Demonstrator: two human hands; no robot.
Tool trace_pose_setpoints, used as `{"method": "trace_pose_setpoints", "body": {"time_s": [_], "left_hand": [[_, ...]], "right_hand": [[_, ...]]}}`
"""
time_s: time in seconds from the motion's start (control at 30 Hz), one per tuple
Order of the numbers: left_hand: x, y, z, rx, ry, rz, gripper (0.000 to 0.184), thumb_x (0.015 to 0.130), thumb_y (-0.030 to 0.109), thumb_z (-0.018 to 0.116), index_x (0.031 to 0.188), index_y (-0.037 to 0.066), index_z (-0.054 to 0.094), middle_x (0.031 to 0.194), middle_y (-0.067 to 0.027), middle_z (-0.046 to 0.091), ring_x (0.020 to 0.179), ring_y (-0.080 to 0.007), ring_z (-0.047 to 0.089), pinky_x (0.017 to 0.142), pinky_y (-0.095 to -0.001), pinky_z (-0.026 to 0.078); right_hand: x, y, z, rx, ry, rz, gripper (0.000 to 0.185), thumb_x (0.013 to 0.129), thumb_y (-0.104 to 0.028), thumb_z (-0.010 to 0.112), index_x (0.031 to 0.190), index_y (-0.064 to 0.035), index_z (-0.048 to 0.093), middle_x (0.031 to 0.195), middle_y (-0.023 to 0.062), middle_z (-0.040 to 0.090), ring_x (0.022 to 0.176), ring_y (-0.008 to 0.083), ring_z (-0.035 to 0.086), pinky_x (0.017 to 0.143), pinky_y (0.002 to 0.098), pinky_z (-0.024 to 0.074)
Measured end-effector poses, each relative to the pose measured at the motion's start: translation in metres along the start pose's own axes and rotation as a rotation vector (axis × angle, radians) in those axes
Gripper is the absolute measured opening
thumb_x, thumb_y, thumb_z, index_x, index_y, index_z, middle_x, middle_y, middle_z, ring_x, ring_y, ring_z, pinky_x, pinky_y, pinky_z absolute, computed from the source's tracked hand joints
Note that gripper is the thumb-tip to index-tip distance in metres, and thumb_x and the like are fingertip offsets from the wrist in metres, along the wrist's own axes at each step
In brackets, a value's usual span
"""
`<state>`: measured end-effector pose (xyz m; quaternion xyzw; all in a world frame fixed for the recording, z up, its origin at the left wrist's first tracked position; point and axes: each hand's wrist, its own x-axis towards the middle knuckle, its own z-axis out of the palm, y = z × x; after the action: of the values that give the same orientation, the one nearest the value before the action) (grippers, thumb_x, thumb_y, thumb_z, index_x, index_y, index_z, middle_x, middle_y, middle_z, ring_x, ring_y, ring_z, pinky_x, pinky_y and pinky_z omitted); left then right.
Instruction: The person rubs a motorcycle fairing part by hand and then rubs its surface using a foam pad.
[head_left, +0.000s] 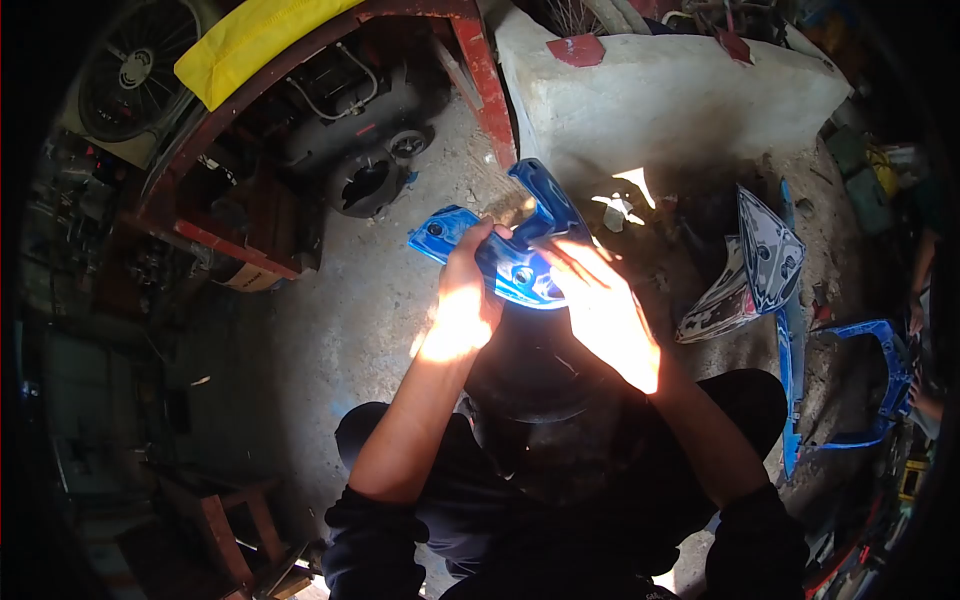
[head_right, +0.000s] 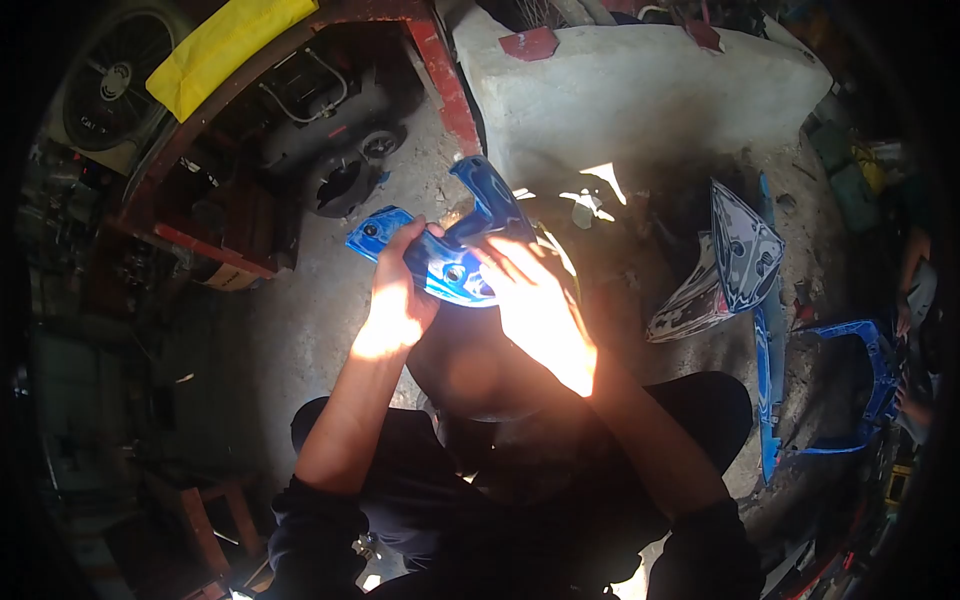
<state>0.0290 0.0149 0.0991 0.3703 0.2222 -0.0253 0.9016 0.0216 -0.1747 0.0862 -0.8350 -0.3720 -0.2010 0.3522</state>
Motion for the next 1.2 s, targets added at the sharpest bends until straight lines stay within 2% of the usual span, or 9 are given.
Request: {"method": "trace_pose_setpoints", "body": {"time_s": [0.3, 0.47, 0.57, 0.7, 0.8, 0.9, 0.97, 1.07, 1.2], "left_hand": [[0.008, -0.011, -0.001, -0.04, -0.011, 0.038, 0.021, 0.101, 0.02, 0.061, 0.09, 0.005, 0.067, 0.09, -0.0076, 0.07, 0.087, -0.0198, 0.066, 0.088, -0.0331, 0.051], [0.016, -0.015, -0.01, 0.042, -0.019, 0.133, 0.017, 0.103, 0.022, 0.057, 0.102, 0.007, 0.063, 0.09, -0.0046, 0.068, 0.085, -0.0196, 0.068, 0.082, -0.0374, 0.055], [0.01, -0.015, 0.0, 0.009, -0.048, 0.137, 0.018, 0.103, 0.023, 0.057, 0.101, 0.006, 0.063, 0.089, -0.0051, 0.068, 0.084, -0.0199, 0.068, 0.082, -0.0375, 0.055], [0.009, -0.014, 0.005, 0.037, -0.013, 0.156, 0.018, 0.103, 0.022, 0.056, 0.1, 0.006, 0.063, 0.091, -0.0053, 0.068, 0.085, -0.02, 0.068, 0.083, -0.0375, 0.055], [0.004, -0.015, 0.016, 0.034, 0.009, 0.126, 0.018, 0.103, 0.022, 0.056, 0.103, 0.006, 0.063, 0.093, -0.0052, 0.068, 0.085, -0.0197, 0.068, 0.084, -0.0362, 0.054], [0.001, -0.012, 0.018, 0.08, 0.018, 0.183, 0.018, 0.103, 0.021, 0.056, 0.104, 0.005, 0.064, 0.092, -0.0046, 0.068, 0.085, -0.0199, 0.068, 0.084, -0.0355, 0.054], [0.002, -0.01, 0.015, 0.031, 0.112, 0.257, 0.018, 0.099, 0.017, 0.063, 0.089, 0.002, 0.067, 0.092, -0.0067, 0.069, 0.087, -0.0185, 0.067, 0.086, -0.0333, 0.053], [0.0, -0.01, 0.012, 0.017, -0.01, 0.21, 0.018, 0.099, 0.016, 0.063, 0.088, 0.002, 0.067, 0.09, -0.0066, 0.069, 0.083, -0.0186, 0.067, 0.085, -0.0329, 0.054], [-0.006, -0.005, 0.016, 0.032, 0.084, 0.254, 0.019, 0.098, 0.019, 0.065, 0.088, 0.002, 0.068, 0.087, -0.0074, 0.07, 0.079, -0.0189, 0.068, 0.081, -0.0331, 0.056]], "right_hand": [[0.001, 0.004, -0.005, -0.038, -0.001, 0.122, 0.042, 0.079, 0.0, 0.065, 0.119, -0.0087, 0.074, 0.121, 0.012, 0.07, 0.112, 0.026, 0.067, 0.093, 0.0408, 0.0529], [-0.013, 0.0, 0.004, 0.039, 0.01, -0.06, 0.039, 0.082, 0.002, 0.064, 0.118, -0.0094, 0.076, 0.122, 0.0108, 0.069, 0.109, 0.0284, 0.066, 0.093, 0.039, 0.0539], [0.001, -0.003, -0.012, 0.127, 0.027, 0.191, 0.045, 0.083, 0.005, 0.061, 0.126, -0.0066, 0.071, 0.123, 0.0133, 0.068, 0.109, 0.0292, 0.068, 0.097, 0.0385, 0.0542], [-0.015, -0.003, -0.001, 0.041, -0.014, -0.088, 0.051, 0.08, 0.007, 0.06, 0.128, -0.0055, 0.069, 0.123, 0.0158, 0.067, 0.11, 0.0317, 0.067, 0.092, 0.0383, 0.0566], [0.0, 0.004, -0.014, 0.22, 0.047, 0.213, 0.052, 0.08, 0.008, 0.057, 0.129, -0.0037, 0.068, 0.124, 0.0172, 0.067, 0.109, 0.0317, 0.068, 0.092, 0.037, 0.0568], [-0.006, -0.001, -0.006, 0.128, 0.045, 0.078, 0.051, 0.079, 0.008, 0.058, 0.127, -0.0028, 0.069, 0.122, 0.0171, 0.067, 0.11, 0.0318, 0.068, 0.094, 0.0384, 0.0575], [-0.009, -0.002, 0.002, 0.194, 0.098, 0.002, 0.05, 0.079, 0.008, 0.058, 0.126, -0.0035, 0.069, 0.12, 0.0175, 0.067, 0.106, 0.0319, 0.068, 0.092, 0.0383, 0.0582], [0.001, 0.003, -0.008, 0.336, 0.086, 0.199, 0.048, 0.08, 0.007, 0.057, 0.126, -0.0038, 0.068, 0.118, 0.0163, 0.068, 0.101, 0.0326, 0.069, 0.088, 0.0367, 0.0587], [0.003, -0.001, -0.001, 0.201, 0.1, 0.05, 0.045, 0.083, 0.002, 0.057, 0.126, -0.005, 0.068, 0.115, 0.0162, 0.07, 0.1, 0.0355, 0.069, 0.087, 0.0382, 0.0587]]}}
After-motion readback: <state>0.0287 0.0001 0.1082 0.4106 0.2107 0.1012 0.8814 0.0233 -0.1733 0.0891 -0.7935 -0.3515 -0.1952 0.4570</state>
